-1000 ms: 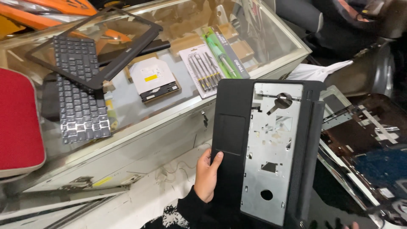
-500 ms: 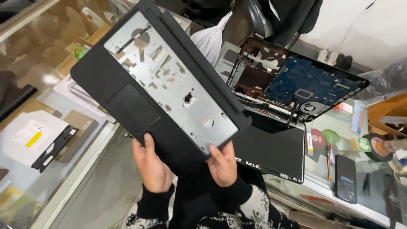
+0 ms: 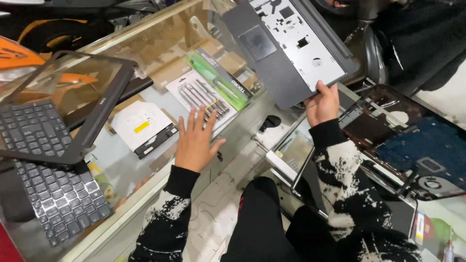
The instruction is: Disassembling a laptop by removing the top casing, internal speakers, and unscrewing the screen hinges.
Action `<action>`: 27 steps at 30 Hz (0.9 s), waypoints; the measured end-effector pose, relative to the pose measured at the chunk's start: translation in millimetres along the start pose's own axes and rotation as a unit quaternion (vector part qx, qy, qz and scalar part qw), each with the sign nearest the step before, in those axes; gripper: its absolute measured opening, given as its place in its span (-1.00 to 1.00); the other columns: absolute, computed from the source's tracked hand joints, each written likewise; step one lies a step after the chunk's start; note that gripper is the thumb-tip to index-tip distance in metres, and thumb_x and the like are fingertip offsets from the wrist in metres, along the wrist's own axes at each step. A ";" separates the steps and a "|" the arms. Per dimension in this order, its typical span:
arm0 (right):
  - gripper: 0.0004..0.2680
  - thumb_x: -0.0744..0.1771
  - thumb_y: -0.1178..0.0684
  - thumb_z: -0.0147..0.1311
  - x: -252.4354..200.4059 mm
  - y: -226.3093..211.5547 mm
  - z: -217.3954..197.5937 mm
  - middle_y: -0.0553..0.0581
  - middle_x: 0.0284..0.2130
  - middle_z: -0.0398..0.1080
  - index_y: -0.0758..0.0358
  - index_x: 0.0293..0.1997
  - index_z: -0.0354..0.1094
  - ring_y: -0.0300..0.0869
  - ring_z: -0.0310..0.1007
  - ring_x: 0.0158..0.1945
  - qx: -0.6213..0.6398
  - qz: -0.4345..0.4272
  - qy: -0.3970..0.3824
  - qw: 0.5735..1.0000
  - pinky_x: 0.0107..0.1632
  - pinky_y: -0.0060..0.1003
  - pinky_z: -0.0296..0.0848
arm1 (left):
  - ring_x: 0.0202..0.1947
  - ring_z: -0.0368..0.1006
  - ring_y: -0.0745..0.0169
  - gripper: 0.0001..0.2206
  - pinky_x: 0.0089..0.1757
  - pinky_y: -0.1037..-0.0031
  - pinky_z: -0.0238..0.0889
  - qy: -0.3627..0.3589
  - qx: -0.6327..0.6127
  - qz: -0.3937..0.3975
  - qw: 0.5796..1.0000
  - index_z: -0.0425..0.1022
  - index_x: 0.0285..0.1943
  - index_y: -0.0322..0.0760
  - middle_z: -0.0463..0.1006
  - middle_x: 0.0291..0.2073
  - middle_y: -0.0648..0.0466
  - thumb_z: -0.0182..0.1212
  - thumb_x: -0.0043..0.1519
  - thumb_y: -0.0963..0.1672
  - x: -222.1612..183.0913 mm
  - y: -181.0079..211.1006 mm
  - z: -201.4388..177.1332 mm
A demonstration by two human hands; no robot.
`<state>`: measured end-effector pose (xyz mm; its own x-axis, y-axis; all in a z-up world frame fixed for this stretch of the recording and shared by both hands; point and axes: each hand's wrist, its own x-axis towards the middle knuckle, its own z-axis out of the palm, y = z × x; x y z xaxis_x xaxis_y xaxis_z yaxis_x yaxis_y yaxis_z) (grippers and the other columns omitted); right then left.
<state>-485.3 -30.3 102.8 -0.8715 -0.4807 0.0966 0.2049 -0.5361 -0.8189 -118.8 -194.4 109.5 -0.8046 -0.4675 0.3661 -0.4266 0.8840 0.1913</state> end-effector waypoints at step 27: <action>-0.42 0.30 -0.18 0.34 70.2 72.1 107.4 0.48 -0.04 0.43 0.42 0.22 0.02 0.14 0.63 -0.16 -0.606 0.108 0.068 0.785 -0.18 0.00 0.68 | 0.52 -0.09 -0.19 -0.35 0.35 -0.15 -0.22 -0.088 0.070 0.002 0.994 -0.03 0.64 0.10 -0.02 0.57 -0.06 -0.01 0.34 0.10 7.8 1.1 16.8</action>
<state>-483.8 -177.2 111.3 -0.9308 -0.3476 -0.1128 -0.1485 0.6419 -0.7523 -132.5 -197.2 97.3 -0.8607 -0.4680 0.2002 -0.4668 0.8826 0.0562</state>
